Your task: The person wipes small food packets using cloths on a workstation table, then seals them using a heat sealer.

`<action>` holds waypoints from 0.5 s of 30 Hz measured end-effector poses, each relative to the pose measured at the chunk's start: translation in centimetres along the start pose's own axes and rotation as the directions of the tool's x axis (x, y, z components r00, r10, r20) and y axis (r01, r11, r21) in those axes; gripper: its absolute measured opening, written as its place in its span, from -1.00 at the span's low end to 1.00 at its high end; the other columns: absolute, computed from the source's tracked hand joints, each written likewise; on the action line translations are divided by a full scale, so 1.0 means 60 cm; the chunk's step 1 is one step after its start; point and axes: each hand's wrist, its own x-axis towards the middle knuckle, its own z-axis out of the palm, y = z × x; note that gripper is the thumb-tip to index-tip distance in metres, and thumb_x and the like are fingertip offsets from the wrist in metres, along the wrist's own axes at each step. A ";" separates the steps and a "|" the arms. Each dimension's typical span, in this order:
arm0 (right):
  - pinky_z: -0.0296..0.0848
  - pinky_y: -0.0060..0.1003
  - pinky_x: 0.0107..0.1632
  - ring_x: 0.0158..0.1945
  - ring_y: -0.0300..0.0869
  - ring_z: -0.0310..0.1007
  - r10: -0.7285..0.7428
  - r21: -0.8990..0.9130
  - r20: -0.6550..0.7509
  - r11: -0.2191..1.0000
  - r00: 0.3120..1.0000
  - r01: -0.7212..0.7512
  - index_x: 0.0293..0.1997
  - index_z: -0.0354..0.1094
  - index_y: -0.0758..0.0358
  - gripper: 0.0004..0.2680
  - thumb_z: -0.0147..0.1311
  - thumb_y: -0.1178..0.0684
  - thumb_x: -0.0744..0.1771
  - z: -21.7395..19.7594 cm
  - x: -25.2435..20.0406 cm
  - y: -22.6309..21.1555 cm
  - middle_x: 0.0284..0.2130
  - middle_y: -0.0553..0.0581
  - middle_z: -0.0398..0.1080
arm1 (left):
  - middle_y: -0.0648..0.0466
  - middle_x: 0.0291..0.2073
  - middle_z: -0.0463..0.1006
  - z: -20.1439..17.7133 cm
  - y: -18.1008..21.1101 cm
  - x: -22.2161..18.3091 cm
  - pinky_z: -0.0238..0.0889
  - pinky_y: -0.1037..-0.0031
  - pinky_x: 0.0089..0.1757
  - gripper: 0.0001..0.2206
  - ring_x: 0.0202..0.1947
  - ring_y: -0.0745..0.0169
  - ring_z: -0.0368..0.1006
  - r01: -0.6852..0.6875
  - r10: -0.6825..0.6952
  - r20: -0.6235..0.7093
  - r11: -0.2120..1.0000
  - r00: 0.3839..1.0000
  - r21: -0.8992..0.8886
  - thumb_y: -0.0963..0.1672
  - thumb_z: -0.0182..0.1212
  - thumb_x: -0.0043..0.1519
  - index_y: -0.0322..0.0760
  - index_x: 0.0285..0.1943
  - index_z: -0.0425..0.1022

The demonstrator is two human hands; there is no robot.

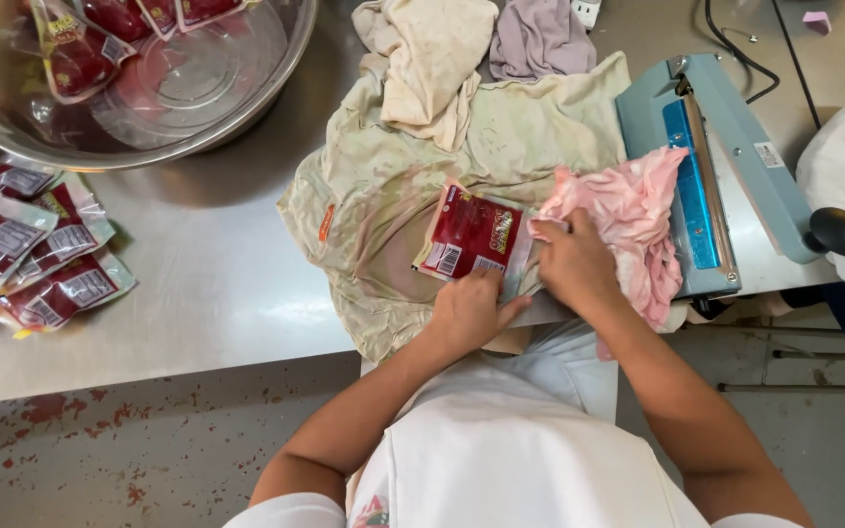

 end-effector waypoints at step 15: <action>0.43 0.10 0.01 -0.10 0.38 0.41 -0.088 0.326 -0.410 0.916 0.908 0.236 0.10 0.54 0.30 -0.70 -0.02 0.30 0.29 0.028 -0.014 0.045 -0.25 0.39 0.29 | 0.23 -0.54 0.39 -0.285 -0.094 0.004 0.34 0.33 -0.23 -0.89 -0.34 0.27 0.39 -0.014 -0.004 -0.029 0.785 1.000 -0.619 -0.10 0.12 0.08 -0.15 -0.39 0.53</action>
